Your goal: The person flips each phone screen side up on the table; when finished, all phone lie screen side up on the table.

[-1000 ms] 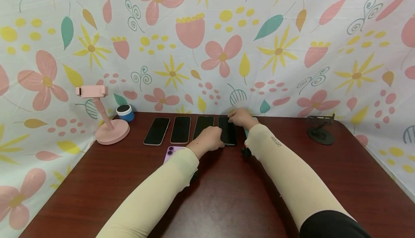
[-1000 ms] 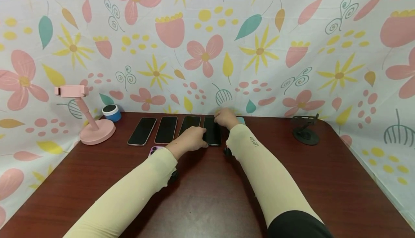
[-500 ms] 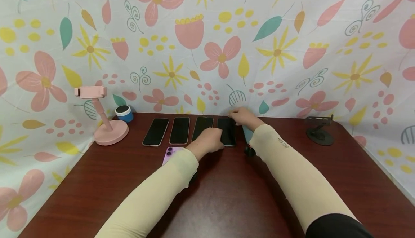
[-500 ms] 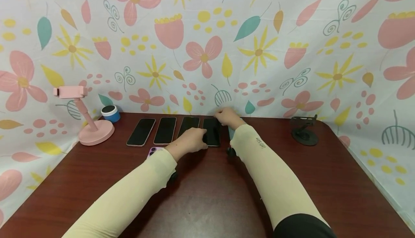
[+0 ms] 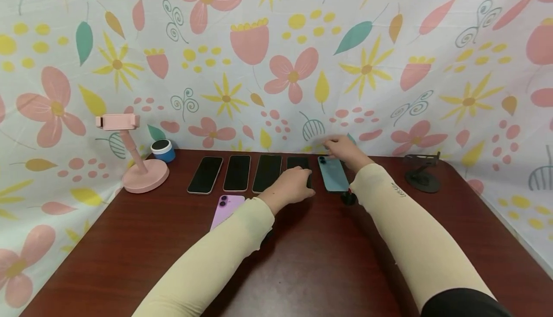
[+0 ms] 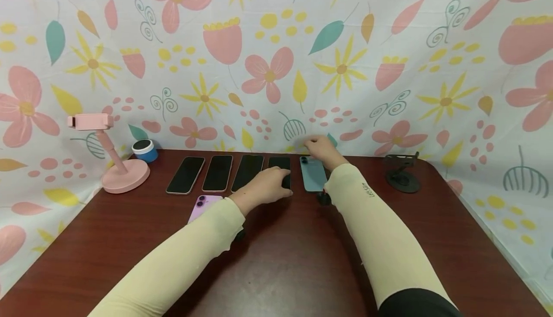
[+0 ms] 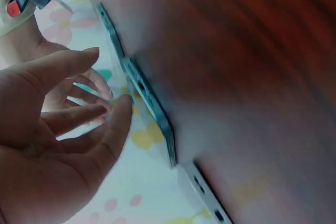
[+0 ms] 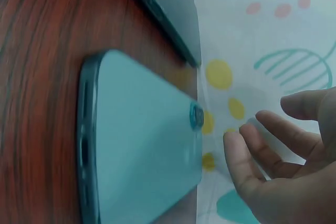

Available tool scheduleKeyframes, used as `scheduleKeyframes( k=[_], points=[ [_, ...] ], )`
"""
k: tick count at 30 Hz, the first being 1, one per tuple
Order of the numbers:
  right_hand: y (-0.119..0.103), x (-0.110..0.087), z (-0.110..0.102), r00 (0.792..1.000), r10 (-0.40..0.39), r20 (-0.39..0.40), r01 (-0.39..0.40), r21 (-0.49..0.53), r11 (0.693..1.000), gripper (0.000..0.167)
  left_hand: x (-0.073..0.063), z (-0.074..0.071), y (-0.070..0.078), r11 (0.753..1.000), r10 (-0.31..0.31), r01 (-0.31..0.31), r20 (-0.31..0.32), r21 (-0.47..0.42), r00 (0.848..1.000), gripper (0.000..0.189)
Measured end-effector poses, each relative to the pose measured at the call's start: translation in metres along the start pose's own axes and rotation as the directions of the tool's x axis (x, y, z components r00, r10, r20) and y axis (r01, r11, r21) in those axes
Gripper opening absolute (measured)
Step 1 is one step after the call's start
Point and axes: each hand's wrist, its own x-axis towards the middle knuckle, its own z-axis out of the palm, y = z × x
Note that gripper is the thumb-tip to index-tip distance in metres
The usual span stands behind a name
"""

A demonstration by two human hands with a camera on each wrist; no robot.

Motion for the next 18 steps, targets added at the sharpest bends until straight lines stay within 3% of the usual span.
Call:
scheduleKeyframes(
  k=[5, 7, 12, 18],
  points=[
    [0.018, 0.005, -0.012, 0.994, -0.009, -0.112, -0.01, -0.164, 0.986, 0.035, 0.008, 0.007, 0.014, 0.999, 0.039, -0.039, 0.016, -0.037, 0.999, 0.062],
    [0.026, 0.006, -0.015, 0.991, -0.011, -0.133, -0.019, -0.219, 0.975, 0.04, 0.011, 0.01, 0.018, 0.998, 0.045, -0.044, 0.029, -0.052, 0.999, 0.063],
    [0.039, 0.007, -0.017, 0.994, 0.038, -0.107, -0.061, -0.22, 0.974, 0.04, 0.019, 0.017, 0.025, 0.998, 0.04, -0.037, 0.064, -0.05, 0.997, 0.065],
    [0.049, 0.009, -0.018, 0.995, 0.087, -0.049, -0.095, -0.213, 0.972, 0.057, 0.029, 0.021, 0.028, 0.999, 0.042, -0.04, 0.096, -0.02, 0.994, 0.062]
  ],
)
